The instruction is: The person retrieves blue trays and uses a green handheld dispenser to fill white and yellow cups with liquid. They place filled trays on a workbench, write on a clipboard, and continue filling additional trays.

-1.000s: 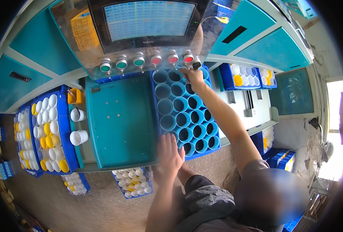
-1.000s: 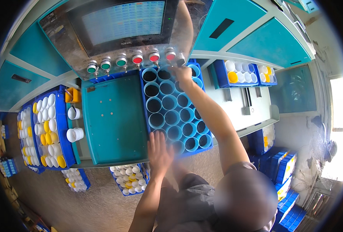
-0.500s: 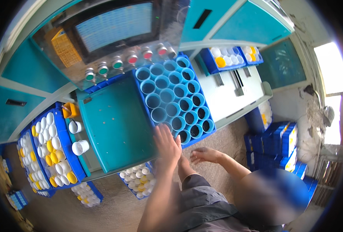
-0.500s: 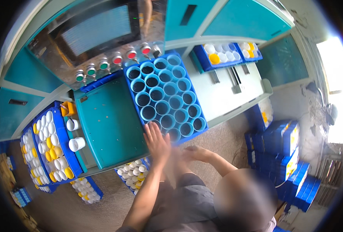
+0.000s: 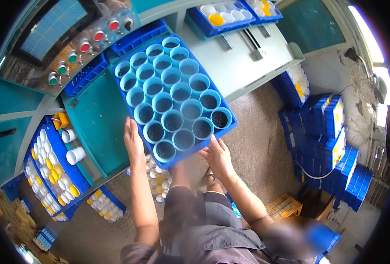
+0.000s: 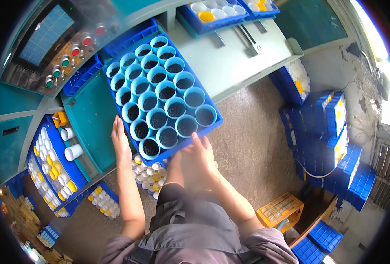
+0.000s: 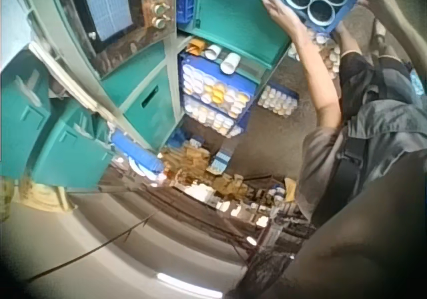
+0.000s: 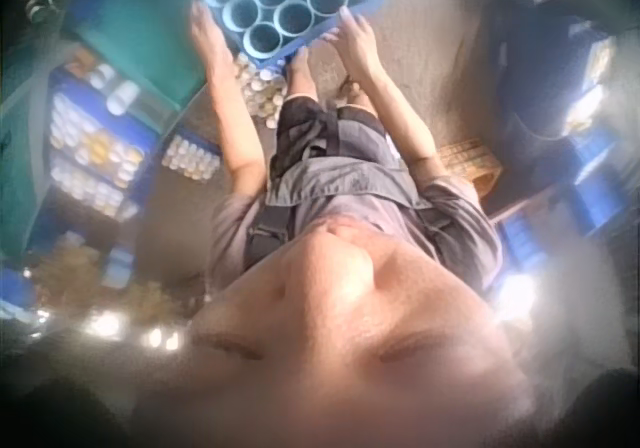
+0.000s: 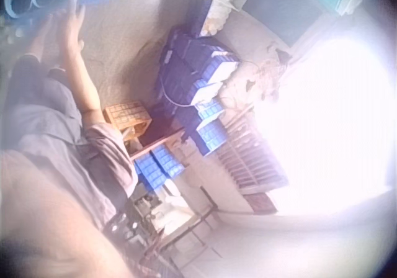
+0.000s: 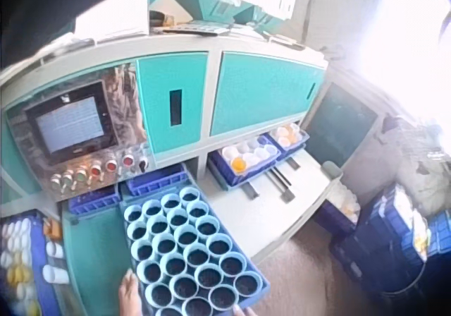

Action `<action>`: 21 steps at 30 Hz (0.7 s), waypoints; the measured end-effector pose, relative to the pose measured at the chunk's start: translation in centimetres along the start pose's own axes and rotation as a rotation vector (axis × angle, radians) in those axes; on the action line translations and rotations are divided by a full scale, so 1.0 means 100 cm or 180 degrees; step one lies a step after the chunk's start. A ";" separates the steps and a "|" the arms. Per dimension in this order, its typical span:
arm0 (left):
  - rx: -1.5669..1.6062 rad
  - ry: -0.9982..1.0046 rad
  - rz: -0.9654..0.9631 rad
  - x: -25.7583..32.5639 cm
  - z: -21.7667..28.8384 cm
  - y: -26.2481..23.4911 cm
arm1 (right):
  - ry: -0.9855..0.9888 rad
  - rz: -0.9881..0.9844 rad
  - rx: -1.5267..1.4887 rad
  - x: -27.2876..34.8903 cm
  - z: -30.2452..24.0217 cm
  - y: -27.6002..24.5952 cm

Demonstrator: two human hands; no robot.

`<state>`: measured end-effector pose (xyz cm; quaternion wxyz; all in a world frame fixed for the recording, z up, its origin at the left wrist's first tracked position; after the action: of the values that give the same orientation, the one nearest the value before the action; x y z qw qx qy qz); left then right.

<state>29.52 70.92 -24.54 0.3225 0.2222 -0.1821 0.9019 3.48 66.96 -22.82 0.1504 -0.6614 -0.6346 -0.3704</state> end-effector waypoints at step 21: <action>-0.0615 -0.1537 -0.0527 0.277 -0.300 0.086 | 0.0647 0.0915 0.1498 0.137 0.096 -0.436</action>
<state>-3.89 92.71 -36.85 0.3621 0.4131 -0.3202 0.7718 -36.17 89.83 -31.85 0.4134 -0.6509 -0.5846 -0.2523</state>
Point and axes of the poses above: each hand's wrist, its own x-axis away from the middle knuckle, its own y-axis out of the palm, z = x × y, the point moved 2 cm from there along -x, towards the middle knuckle, and after that the axes turned 9 degrees about -y, right-handed, at the moved point
